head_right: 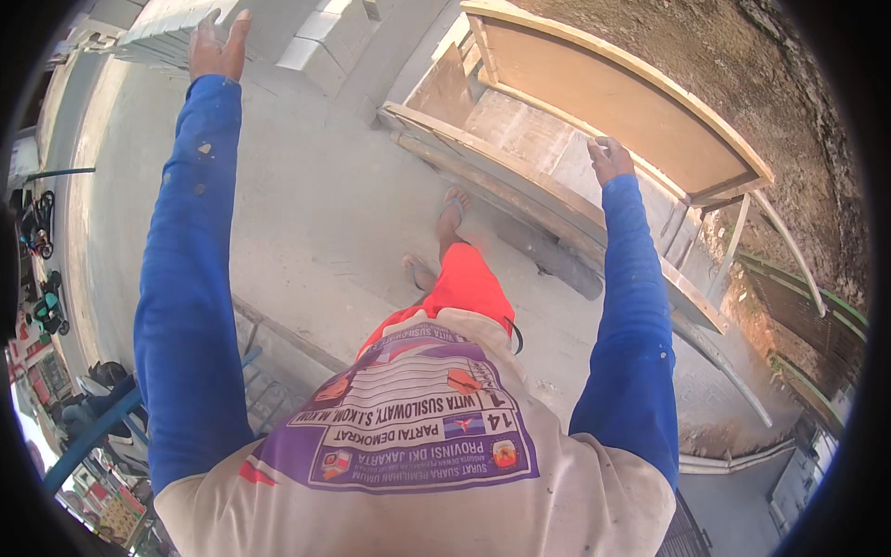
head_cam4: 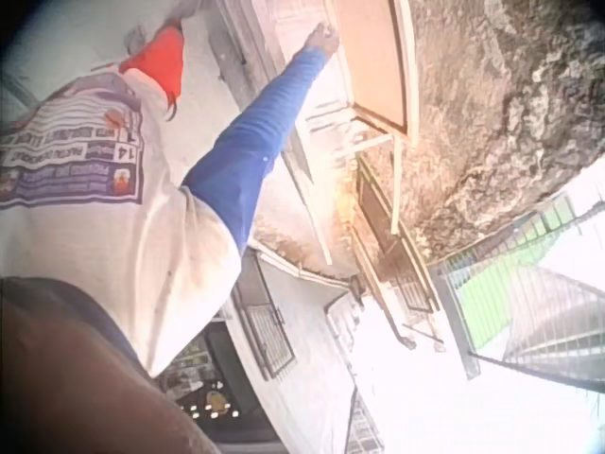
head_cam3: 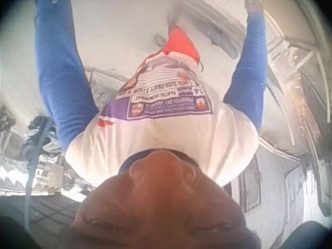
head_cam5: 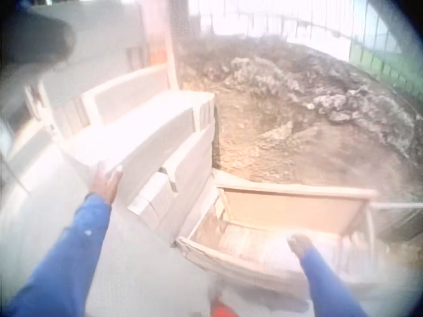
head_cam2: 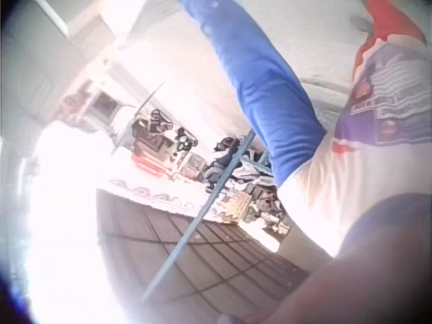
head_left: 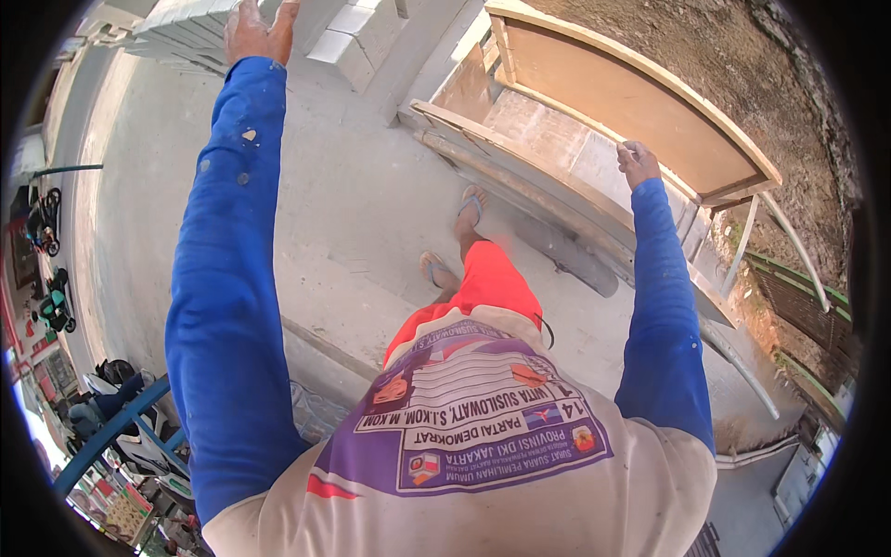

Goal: The person unloads white bricks from a wooden wheelbarrow by hand, stacking them onto a large pile on the side of a narrow alley.

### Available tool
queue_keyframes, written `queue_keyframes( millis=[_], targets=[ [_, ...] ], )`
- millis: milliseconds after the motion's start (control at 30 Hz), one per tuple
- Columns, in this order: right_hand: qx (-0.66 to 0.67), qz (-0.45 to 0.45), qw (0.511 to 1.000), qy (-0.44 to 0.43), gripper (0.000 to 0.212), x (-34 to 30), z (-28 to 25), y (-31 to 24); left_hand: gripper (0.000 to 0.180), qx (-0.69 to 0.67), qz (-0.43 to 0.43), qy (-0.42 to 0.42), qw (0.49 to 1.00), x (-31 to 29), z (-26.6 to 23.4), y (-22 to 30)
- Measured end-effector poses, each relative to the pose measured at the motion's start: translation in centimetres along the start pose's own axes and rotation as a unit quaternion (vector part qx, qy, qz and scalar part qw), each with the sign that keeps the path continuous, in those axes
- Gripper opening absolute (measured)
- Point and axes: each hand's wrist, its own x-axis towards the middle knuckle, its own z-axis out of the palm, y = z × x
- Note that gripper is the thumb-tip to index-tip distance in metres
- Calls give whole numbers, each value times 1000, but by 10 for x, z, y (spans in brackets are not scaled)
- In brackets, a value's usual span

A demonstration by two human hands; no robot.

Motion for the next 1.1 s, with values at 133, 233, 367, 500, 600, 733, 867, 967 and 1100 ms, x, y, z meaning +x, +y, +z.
queue_keyframes(
  millis=[133, 233, 367, 500, 600, 733, 867, 967, 1100],
  targets=[
    [-4, 140, 988, 67, 34, 104, 15, 153, 73, 127, 86, -25, 988, 88, 71, -25],
    [-45, 244, 968, 30, 40, 146, 69, 187, 74, 213, 32, -144, 966, 105, 89, -82],
    [-171, 321, 931, -29, 52, 149, 105, 246, 72, 303, 145, -202, 920, 110, 105, -32],
    [-82, 426, 899, -63, 62, 178, 159, 242, 69, 291, 152, -263, 907, 119, 72, -45],
    [-122, 454, 881, -57, 69, 195, 191, 274, 72, 255, 118, -247, 927, 118, 83, -39],
    [-84, 520, 849, -39, 75, 217, 233, 323, 79, 279, 102, -288, 910, 128, 88, -27],
    [-157, 538, 828, 0, 76, 245, 290, 370, 82, 277, 54, -257, 924, 115, 93, -25],
    [-165, 521, 836, 49, 83, 252, 341, 413, 84, 311, 15, -236, 921, 124, 79, -7],
    [-184, 484, 854, 44, 79, 272, 305, 524, 83, 300, -32, -266, 916, 112, 57, -108]
  ],
)
